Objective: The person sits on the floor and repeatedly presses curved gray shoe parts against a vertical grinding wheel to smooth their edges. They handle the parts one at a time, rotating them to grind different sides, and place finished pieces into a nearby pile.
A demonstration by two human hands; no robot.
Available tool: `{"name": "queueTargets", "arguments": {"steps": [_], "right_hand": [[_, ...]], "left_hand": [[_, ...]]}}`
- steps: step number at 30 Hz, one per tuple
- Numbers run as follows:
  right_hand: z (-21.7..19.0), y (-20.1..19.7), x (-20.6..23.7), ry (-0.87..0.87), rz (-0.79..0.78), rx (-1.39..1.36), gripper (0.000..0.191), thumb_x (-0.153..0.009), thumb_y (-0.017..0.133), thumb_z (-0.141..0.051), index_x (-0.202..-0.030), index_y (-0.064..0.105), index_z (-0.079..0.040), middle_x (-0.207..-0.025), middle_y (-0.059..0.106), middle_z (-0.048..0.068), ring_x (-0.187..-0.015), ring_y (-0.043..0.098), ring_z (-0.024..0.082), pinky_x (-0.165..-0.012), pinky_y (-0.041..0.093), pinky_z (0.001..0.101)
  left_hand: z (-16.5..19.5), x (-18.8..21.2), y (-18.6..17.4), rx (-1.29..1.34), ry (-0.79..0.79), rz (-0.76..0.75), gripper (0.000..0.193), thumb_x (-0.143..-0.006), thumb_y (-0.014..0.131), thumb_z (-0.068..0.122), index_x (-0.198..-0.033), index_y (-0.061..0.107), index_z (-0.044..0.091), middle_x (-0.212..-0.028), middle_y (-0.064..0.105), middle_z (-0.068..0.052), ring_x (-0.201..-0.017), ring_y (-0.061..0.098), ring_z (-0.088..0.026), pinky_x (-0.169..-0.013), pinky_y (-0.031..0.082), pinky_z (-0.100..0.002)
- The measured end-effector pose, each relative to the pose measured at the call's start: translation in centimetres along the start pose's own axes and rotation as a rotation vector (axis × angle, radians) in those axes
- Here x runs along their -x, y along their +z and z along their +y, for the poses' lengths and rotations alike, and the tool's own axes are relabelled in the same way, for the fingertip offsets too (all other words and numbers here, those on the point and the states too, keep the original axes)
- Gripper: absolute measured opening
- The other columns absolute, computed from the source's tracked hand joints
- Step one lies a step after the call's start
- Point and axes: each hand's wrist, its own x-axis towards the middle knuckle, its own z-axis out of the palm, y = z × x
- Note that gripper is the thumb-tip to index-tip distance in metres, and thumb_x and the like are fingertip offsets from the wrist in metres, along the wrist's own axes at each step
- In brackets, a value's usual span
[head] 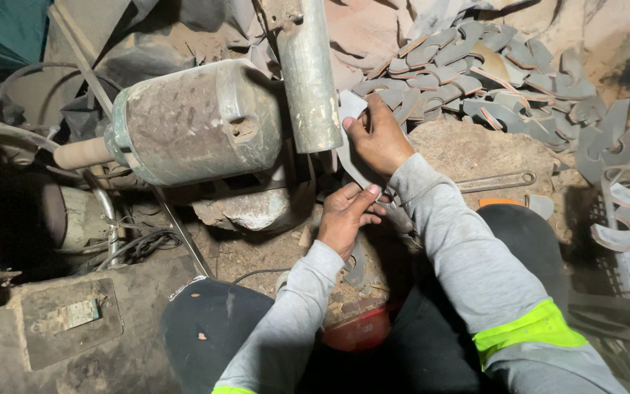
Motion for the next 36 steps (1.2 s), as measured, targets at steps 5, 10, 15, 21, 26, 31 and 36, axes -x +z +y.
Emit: {"name": "queueTargets", "arguments": {"steps": [5, 10, 15, 21, 26, 31, 36], "right_hand": [[-0.1, -1.1, 0.8, -0.002, -0.103, 0.065, 0.032, -0.098, 0.071, -0.018, -0.112, 0.053, 0.005, -0.082, 0.057, 0.005, -0.074, 0.053, 0.013, -0.064, 0.047, 0.0314], [-1.6, -3.6, 1.5, 0.014, -0.337, 0.200, 0.038, -0.097, 0.070, -0.028, -0.110, 0.055, 0.005, -0.083, 0.060, 0.009, -0.076, 0.055, 0.016, -0.068, 0.049, 0.0337], [-3.7, -7.3, 2.4, 0.154, -0.786, 0.155, 0.045, -0.092, 0.068, -0.036, -0.121, 0.061, -0.002, -0.090, 0.069, 0.006, -0.082, 0.061, 0.014, -0.071, 0.052, 0.0327], [-3.7, -8.5, 2.5, 0.245, -0.741, -0.195, 0.038, -0.097, 0.064, -0.028, -0.124, 0.062, -0.002, -0.096, 0.070, 0.003, -0.086, 0.063, 0.012, -0.076, 0.055, 0.0305], [-2.5, -6.5, 2.4, 0.350, -0.345, -0.358, 0.036, -0.098, 0.062, -0.024, -0.125, 0.062, 0.000, -0.101, 0.072, 0.002, -0.087, 0.066, 0.011, -0.077, 0.055, 0.0284], [-1.3, -3.0, 1.9, 0.180, -0.250, -0.235, 0.037, -0.101, 0.063, -0.026, -0.125, 0.059, 0.002, -0.098, 0.070, 0.004, -0.086, 0.064, 0.009, -0.075, 0.053, 0.0259], [-0.5, -1.1, 1.0, 0.180, -0.114, -0.092, 0.034, -0.102, 0.063, -0.027, -0.118, 0.057, 0.002, -0.079, 0.058, 0.002, -0.070, 0.053, 0.010, -0.059, 0.044, 0.0296]], "left_hand": [[-2.0, 0.5, 1.2, 0.027, 0.010, 0.009, 0.028, -0.097, 0.071, 0.026, -0.106, 0.070, 0.000, -0.096, 0.073, -0.009, -0.079, 0.068, -0.014, -0.067, 0.054, -0.028], [-4.2, 0.4, 4.1, 0.018, 0.003, 0.033, 0.028, -0.095, 0.074, 0.024, -0.104, 0.073, -0.002, -0.093, 0.073, -0.009, -0.076, 0.069, -0.015, -0.063, 0.053, -0.027], [-5.6, 1.9, 7.6, -0.213, 0.052, 0.031, 0.029, -0.096, 0.075, 0.024, -0.106, 0.075, -0.003, -0.093, 0.074, -0.011, -0.075, 0.067, -0.012, -0.063, 0.053, -0.028], [-4.3, 1.8, 5.9, -0.243, 0.236, 0.058, 0.035, -0.097, 0.064, 0.016, -0.128, 0.061, 0.003, -0.110, 0.072, -0.006, -0.090, 0.069, -0.010, -0.076, 0.057, -0.027], [-2.5, 0.8, 3.4, -0.200, 0.133, 0.096, 0.031, -0.101, 0.058, 0.019, -0.126, 0.060, 0.002, -0.102, 0.074, -0.008, -0.078, 0.072, -0.015, -0.067, 0.057, -0.028], [-2.0, 0.0, 2.3, -0.127, 0.135, 0.056, 0.027, -0.102, 0.062, 0.023, -0.113, 0.065, -0.002, -0.098, 0.074, -0.010, -0.075, 0.071, -0.016, -0.064, 0.058, -0.029], [-1.2, -0.8, 0.6, -0.045, 0.121, 0.012, 0.026, -0.102, 0.062, 0.023, -0.110, 0.067, -0.001, -0.096, 0.074, -0.010, -0.076, 0.069, -0.015, -0.067, 0.056, -0.029]]}}
